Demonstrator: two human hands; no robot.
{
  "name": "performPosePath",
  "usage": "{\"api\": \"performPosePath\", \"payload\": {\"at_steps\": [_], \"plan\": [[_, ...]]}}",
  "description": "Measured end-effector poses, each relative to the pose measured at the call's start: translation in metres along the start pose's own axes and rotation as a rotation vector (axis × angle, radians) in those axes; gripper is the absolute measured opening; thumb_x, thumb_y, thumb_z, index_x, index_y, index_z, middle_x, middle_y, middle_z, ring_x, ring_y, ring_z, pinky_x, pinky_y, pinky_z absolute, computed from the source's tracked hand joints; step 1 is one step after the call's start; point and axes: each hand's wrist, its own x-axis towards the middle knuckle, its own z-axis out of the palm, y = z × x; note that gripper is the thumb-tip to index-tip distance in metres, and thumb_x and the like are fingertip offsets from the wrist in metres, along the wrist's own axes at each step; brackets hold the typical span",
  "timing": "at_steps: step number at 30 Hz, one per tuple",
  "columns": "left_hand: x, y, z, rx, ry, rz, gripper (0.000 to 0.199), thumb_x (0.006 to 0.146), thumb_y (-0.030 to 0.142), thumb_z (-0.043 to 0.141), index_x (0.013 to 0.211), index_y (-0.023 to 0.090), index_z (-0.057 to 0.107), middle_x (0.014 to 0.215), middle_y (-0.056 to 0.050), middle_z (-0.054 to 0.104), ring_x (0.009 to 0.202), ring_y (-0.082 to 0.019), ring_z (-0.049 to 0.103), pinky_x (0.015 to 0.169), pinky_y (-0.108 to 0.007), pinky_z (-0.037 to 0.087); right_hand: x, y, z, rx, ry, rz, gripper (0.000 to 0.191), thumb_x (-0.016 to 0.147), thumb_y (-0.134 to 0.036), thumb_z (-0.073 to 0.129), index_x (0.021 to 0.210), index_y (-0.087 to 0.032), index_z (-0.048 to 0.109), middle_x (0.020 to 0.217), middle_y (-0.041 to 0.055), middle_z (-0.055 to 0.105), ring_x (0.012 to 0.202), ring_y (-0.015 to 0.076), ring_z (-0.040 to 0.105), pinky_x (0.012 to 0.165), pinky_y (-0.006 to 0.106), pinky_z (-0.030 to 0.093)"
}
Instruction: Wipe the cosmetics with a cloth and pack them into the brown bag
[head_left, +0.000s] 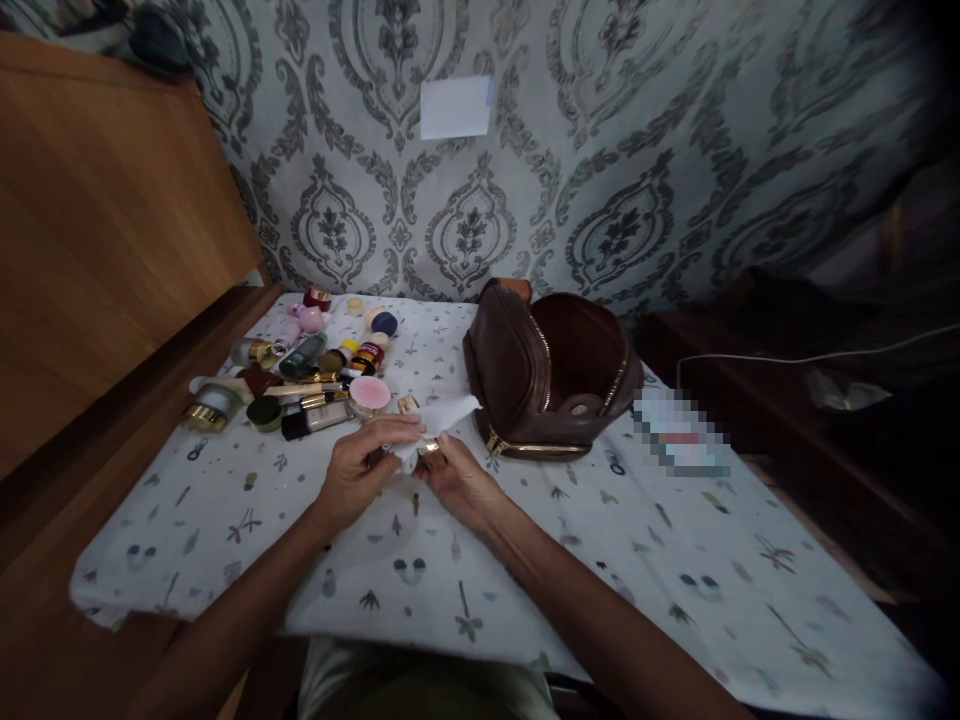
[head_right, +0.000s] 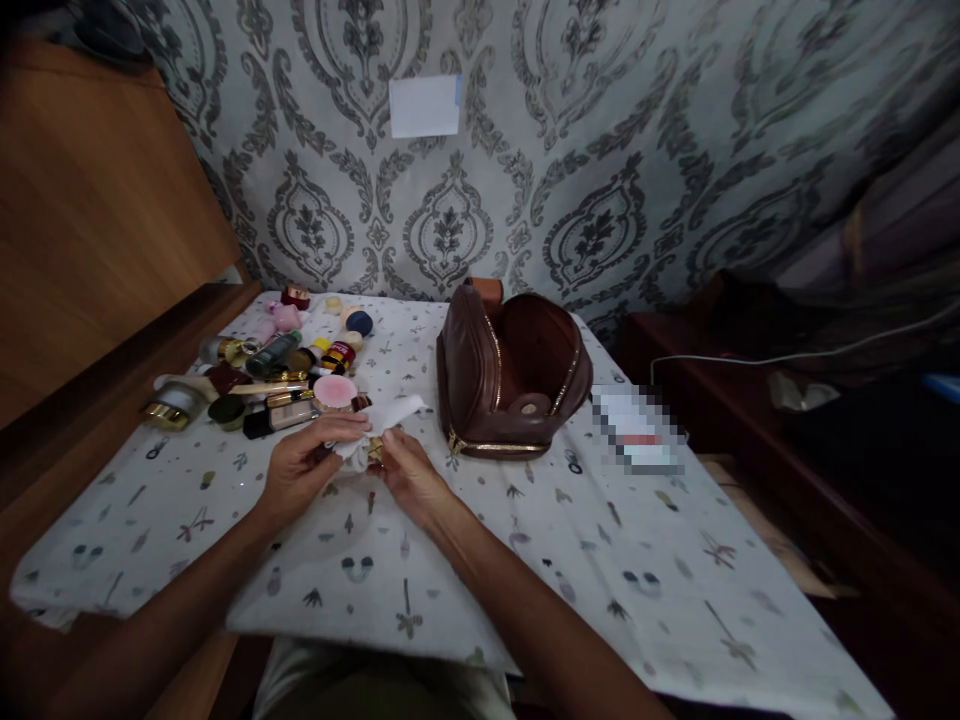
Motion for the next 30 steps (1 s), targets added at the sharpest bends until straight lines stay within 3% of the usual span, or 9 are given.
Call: {"api": "performPosePath", "payload": {"at_steps": [8,15,24,30], "plan": [[-0.006,0.002,0.006,0.173,0.107,0.111,0.032,0.089,0.01,0.054,0.114,0.024,0.066,0.109,-0.007,0.073,0.109,-0.022,0.065,0.097,-0.043,0.05,0.002,-0.006,-0.002,-0.099,-0.099,0.039,0.036,0.064,-0.036,0.081,0.094,-0.022,0.069,0.089,0.0014,0.07,0.079,0.0152,0.06,0.072,0.027,0.047],[-0.008,0.002,0.006,0.222,0.102,0.124,0.032,0.091,0.011,0.052,0.118,0.024,0.063,0.109,-0.007,0.071,0.108,-0.022,0.064,0.096,-0.042,0.05,-0.002,-0.009,0.002,-0.153,-0.111,0.025,0.033,0.066,-0.033,0.081,0.093,-0.019,0.069,0.086,0.0003,0.064,0.078,0.0124,0.056,0.065,0.022,0.045],[-0.007,0.002,0.005,0.258,0.136,0.068,0.03,0.092,0.012,0.05,0.116,0.024,0.063,0.114,-0.006,0.071,0.111,-0.02,0.063,0.1,-0.037,0.047,-0.006,-0.014,0.008,-0.221,-0.182,0.047,0.035,0.067,-0.033,0.079,0.097,-0.02,0.069,0.09,0.0018,0.066,0.083,0.0152,0.059,0.072,0.025,0.048],[-0.007,-0.005,0.002,0.286,0.157,-0.115,0.026,0.091,0.015,0.052,0.114,0.021,0.064,0.108,-0.005,0.072,0.1,-0.017,0.067,0.088,-0.028,0.052,-0.006,-0.013,0.006,-0.208,-0.243,0.056,0.037,0.063,-0.028,0.079,0.098,-0.019,0.069,0.091,0.0021,0.068,0.084,0.0162,0.06,0.077,0.026,0.047]]}}
